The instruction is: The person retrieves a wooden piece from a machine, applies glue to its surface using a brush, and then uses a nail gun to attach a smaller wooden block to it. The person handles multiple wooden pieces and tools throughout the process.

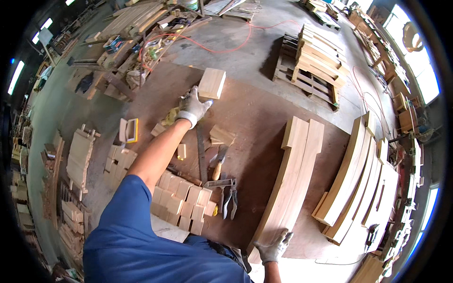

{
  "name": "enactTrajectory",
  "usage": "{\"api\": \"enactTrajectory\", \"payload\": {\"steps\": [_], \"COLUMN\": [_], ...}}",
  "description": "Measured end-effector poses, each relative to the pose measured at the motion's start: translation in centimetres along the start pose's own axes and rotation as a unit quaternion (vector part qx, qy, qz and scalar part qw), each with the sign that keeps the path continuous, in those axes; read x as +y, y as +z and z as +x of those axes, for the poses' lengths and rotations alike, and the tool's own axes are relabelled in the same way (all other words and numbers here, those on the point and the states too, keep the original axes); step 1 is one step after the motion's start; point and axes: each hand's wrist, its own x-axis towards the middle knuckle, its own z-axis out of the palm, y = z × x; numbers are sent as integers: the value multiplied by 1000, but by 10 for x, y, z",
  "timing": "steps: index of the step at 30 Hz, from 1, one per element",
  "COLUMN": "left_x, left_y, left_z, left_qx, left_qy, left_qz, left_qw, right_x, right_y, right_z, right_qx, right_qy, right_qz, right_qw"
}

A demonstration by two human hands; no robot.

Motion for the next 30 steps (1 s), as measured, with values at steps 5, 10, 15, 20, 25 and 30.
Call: {"api": "enactTrajectory", "payload": {"steps": [5,10,15,20,25,30], "left_x": [10,16,-125,17,19,115], "left_y": [75,151,178,191,139,82], "left_z": [80,122,211,126,109,-36], "left_qx": [18,-27,-41,-36,-208,-297], "left_qy": [-36,-69,-108,-199,-170,-98], "left_qz": [62,-20,-219,-82,-494,-656], "left_qw": [997,997,969,976,827,687], "right_x": [2,6,-7,-5,-6,5], "right_y": [5,8,-14,-31,-40,-43], "right_z": [3,-7,18,-7,-5,-18], "right_qx": [-8,-16,-4,-24,-14,-10], "right_qy": [-6,21,-53,36,-2,-5], "right_qz": [-7,7,75,35,51,73], "right_qw": [1000,1000,996,998,999,997]}}
